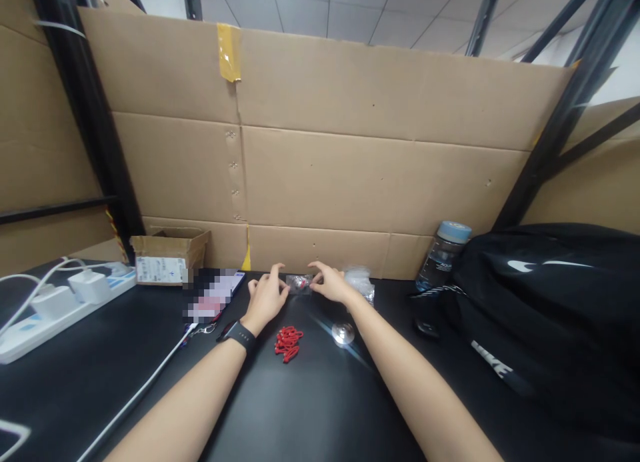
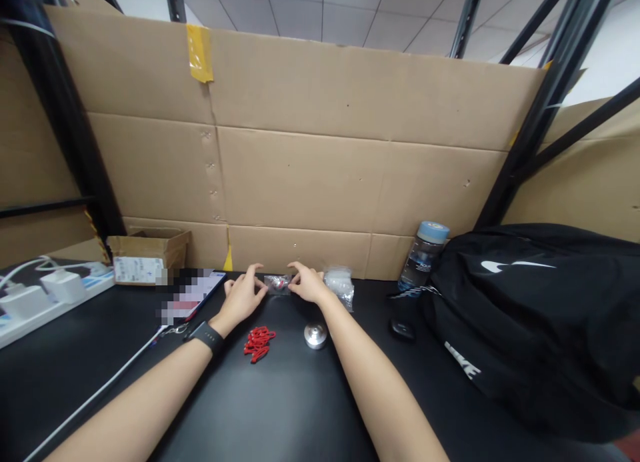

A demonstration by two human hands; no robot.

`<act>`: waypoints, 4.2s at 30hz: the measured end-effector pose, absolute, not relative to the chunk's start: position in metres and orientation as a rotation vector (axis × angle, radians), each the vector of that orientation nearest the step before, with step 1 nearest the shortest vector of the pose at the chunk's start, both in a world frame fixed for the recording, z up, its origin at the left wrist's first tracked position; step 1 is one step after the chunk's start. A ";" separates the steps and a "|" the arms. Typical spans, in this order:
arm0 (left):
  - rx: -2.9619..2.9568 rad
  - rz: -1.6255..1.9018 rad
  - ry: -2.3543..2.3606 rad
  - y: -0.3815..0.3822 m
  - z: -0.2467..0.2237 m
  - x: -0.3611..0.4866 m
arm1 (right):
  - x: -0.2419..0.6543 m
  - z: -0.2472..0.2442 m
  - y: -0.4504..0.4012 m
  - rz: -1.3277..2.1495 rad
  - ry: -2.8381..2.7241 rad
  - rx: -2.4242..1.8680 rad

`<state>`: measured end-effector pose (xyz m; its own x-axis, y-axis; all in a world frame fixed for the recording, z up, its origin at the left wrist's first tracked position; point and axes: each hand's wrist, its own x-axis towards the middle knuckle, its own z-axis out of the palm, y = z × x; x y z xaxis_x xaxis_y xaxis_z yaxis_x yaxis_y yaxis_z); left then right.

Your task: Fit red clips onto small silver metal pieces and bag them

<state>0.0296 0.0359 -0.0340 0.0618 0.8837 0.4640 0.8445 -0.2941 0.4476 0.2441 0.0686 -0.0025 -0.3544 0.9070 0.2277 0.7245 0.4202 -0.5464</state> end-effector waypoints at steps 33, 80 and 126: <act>2.659 0.599 1.706 0.022 -0.039 0.040 | 0.246 0.000 0.068 0.355 -2.360 -1.436; 2.357 0.628 2.246 0.031 -0.035 0.016 | 0.269 0.019 0.077 0.432 -2.540 -1.260; 2.380 0.787 1.725 0.005 -0.006 0.022 | 0.319 0.003 -0.019 -0.146 -2.222 -1.540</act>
<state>0.0220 0.0053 -0.0059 0.2254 0.9101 0.3478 0.8593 -0.3539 0.3693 0.3190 -0.0187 0.0027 -0.2903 0.8676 0.4037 0.9130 0.3774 -0.1547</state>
